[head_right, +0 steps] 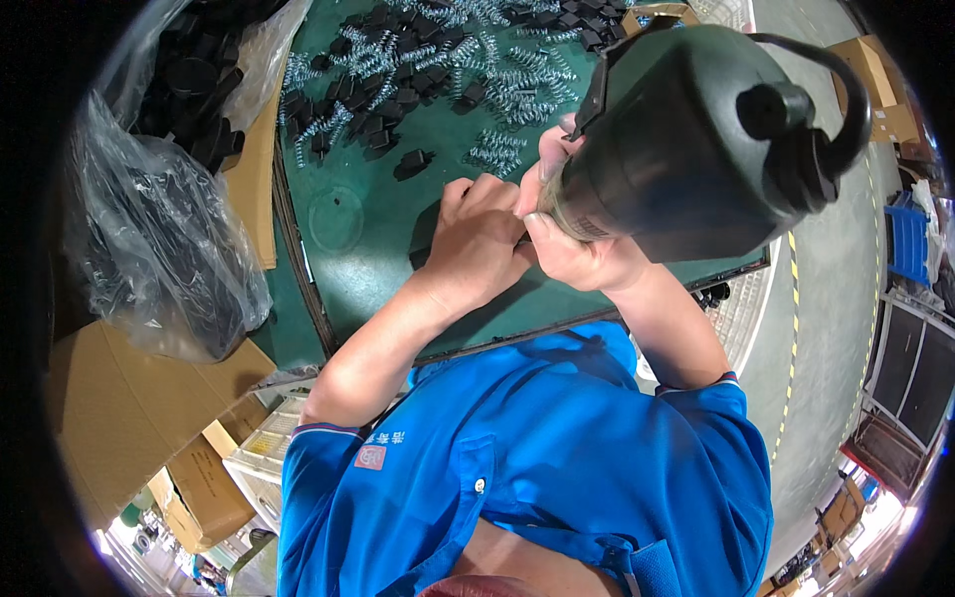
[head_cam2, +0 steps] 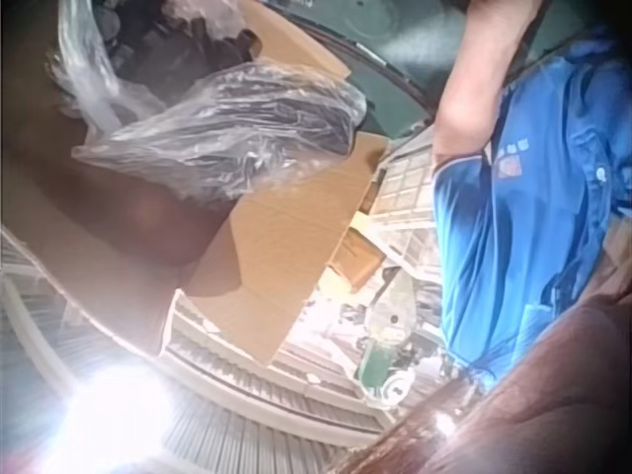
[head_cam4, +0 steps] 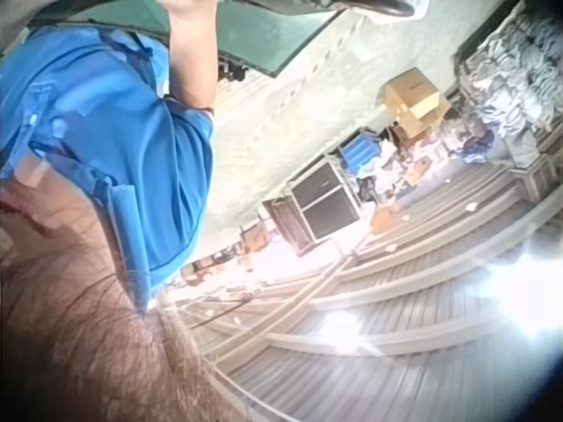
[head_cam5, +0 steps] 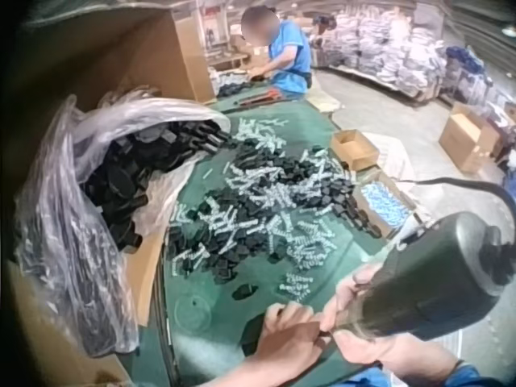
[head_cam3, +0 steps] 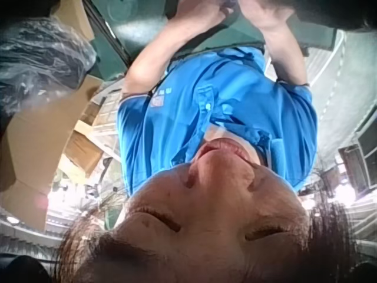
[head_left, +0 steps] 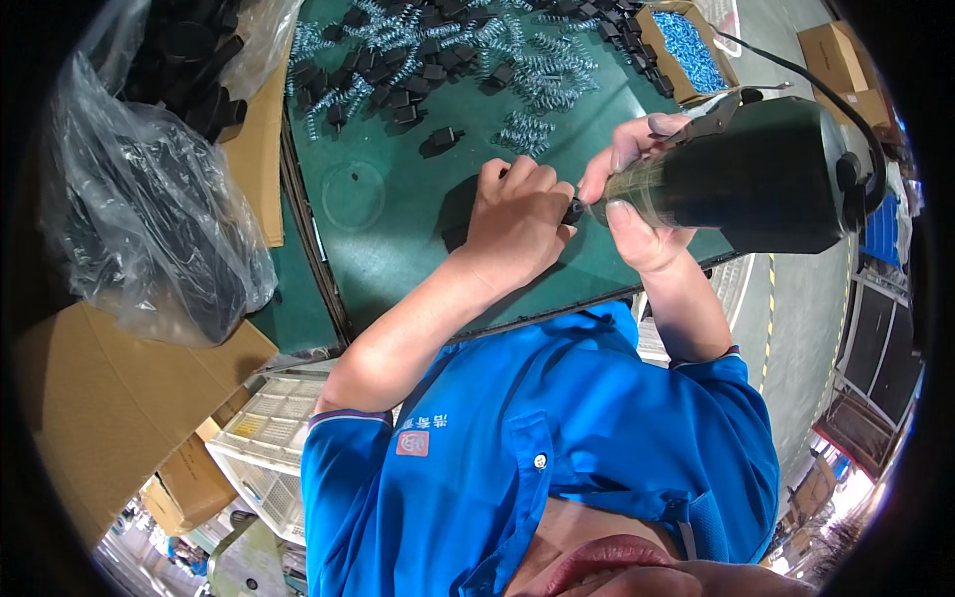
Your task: The person repeatedly picks up small black plastic components and metal springs from a green workbench, aligns them, and uses a pneumatic screwdriver to fasten them together. The assembled units are placed into a white basket on the right side of the table.
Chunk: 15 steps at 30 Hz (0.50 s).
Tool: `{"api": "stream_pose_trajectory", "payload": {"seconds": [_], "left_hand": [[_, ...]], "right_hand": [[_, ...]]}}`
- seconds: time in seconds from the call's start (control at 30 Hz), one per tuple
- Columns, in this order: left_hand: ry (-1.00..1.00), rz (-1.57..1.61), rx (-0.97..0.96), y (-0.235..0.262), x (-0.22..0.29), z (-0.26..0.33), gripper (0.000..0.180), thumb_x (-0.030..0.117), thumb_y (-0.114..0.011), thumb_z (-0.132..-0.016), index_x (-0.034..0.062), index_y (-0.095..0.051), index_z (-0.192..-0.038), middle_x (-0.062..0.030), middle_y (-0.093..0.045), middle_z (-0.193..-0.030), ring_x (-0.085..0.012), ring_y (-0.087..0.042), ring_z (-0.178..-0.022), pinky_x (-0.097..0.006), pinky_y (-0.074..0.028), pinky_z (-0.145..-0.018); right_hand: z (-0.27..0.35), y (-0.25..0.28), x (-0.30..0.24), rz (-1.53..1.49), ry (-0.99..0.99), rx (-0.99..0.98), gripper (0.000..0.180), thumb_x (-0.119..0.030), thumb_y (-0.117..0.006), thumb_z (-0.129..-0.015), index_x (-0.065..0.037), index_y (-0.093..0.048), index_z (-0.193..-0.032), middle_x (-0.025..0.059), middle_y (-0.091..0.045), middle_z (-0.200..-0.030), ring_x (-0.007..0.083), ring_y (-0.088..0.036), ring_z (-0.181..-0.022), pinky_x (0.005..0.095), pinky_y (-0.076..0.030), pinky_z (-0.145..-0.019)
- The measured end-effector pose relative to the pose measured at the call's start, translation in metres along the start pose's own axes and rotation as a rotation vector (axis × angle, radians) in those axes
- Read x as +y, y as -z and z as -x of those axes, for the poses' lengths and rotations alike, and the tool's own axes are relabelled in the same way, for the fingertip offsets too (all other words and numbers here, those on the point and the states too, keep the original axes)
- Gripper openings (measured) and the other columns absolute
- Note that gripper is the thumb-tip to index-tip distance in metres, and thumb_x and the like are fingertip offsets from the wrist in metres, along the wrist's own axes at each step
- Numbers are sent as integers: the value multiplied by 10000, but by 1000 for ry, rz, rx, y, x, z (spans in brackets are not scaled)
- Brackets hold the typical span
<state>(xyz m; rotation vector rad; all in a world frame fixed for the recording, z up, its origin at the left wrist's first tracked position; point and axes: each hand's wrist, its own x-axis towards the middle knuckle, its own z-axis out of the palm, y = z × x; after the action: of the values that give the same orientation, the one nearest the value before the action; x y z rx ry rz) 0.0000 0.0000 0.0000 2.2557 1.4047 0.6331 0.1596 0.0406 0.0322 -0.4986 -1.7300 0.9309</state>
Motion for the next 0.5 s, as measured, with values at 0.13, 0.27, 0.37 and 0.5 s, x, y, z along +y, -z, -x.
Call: {"api": "stream_pose_trajectory", "payload": {"seconds": [0.13,0.27,0.37,0.5], "left_hand": [[6,-2,10,1,0,2,248,184,-792,-693,110,-670,-896,-16,-597,-922,-212,-533,-1020,-410,-360,-905],[12,2,18,1,0,1,253,181,-791,-695,109,-675,-908,-14,-596,-924,-211,-532,-1020,-407,-360,-907],[8,53,12,4,0,0,261,180,-788,-701,110,-682,-929,-16,-597,-929,-215,-536,-1016,-407,-361,-910],[13,-37,-28,4,1,-2,285,202,-782,-709,112,-686,-962,-26,-599,-927,-227,-546,-1017,-405,-356,-927]], "right_hand": [[0,-9,-2,-148,-28,30,739,-228,-739,-863,-66,-287,-1425,112,-445,-989,217,-625,-742,348,-547,-656],[3,-4,5,-73,-42,-19,736,-216,-749,-852,-57,-304,-1416,111,-450,-987,217,-618,-742,349,-545,-657],[0,-3,0,-144,-117,4,700,-199,-753,-838,-40,-343,-1382,117,-463,-995,222,-620,-743,341,-535,-647],[-27,4,-28,-284,-144,203,530,-138,-748,-821,20,-466,-1241,117,-579,-967,176,-636,-750,295,-520,-650]]}}
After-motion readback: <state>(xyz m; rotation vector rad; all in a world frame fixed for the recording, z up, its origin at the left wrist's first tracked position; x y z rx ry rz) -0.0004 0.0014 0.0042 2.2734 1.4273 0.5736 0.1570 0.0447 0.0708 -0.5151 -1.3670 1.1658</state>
